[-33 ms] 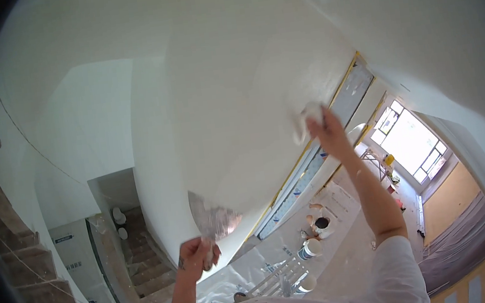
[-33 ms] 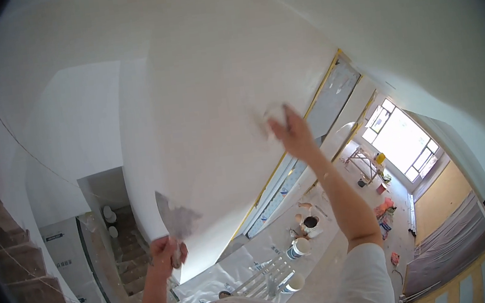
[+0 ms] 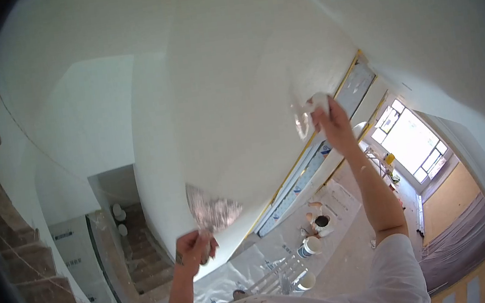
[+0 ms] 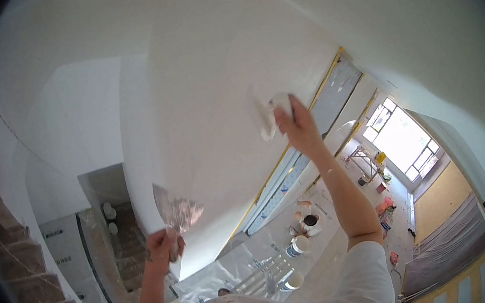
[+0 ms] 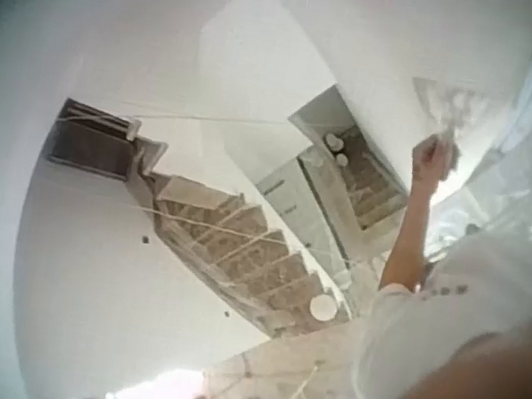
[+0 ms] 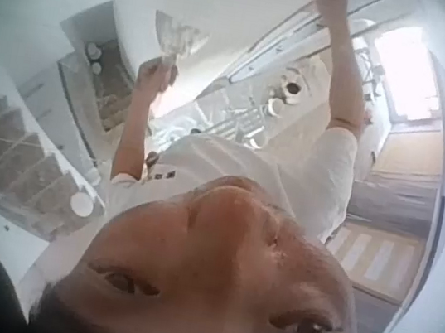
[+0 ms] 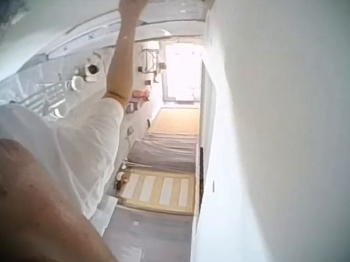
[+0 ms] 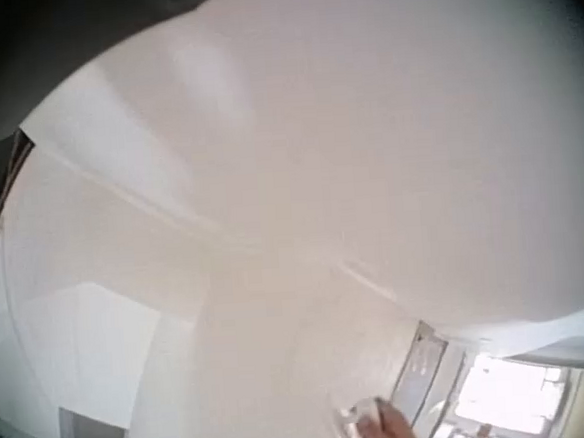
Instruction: Applying and smoothing putty on a wall using a putty knife and a hawk.
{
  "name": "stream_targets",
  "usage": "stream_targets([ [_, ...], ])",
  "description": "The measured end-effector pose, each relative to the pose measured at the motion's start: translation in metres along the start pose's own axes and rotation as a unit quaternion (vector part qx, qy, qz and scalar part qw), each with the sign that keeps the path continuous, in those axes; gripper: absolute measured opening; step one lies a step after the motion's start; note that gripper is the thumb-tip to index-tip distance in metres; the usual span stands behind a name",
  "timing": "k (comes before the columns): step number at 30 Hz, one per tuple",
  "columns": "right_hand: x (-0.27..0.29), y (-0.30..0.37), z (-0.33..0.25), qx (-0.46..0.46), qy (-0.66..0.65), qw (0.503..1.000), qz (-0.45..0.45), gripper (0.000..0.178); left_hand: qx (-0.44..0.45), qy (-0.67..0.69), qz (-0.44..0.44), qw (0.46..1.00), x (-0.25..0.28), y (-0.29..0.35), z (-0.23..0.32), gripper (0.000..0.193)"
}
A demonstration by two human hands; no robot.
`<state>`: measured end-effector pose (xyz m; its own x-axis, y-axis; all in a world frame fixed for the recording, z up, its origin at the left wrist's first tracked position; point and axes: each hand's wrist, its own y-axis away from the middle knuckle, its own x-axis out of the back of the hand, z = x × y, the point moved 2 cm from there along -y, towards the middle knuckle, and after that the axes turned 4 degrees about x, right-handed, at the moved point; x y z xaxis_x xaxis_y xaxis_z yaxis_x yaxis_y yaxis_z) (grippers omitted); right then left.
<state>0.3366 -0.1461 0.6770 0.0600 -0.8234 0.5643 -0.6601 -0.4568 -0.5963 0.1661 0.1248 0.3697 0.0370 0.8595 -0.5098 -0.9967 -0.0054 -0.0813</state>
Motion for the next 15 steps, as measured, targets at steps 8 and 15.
stream_targets([
  [8, -0.045, 0.075, -0.006, -0.049, -0.171, 0.984, -0.015, 0.027, -0.131, -0.190, 0.136, 0.963, -0.008, -0.023, 0.072, 0.025],
  [15, -0.095, 0.148, 0.044, -0.028, -0.112, 0.989, -0.091, 0.042, -0.215, -0.373, 0.247, 0.868, -0.009, -0.023, 0.059, 0.018],
])
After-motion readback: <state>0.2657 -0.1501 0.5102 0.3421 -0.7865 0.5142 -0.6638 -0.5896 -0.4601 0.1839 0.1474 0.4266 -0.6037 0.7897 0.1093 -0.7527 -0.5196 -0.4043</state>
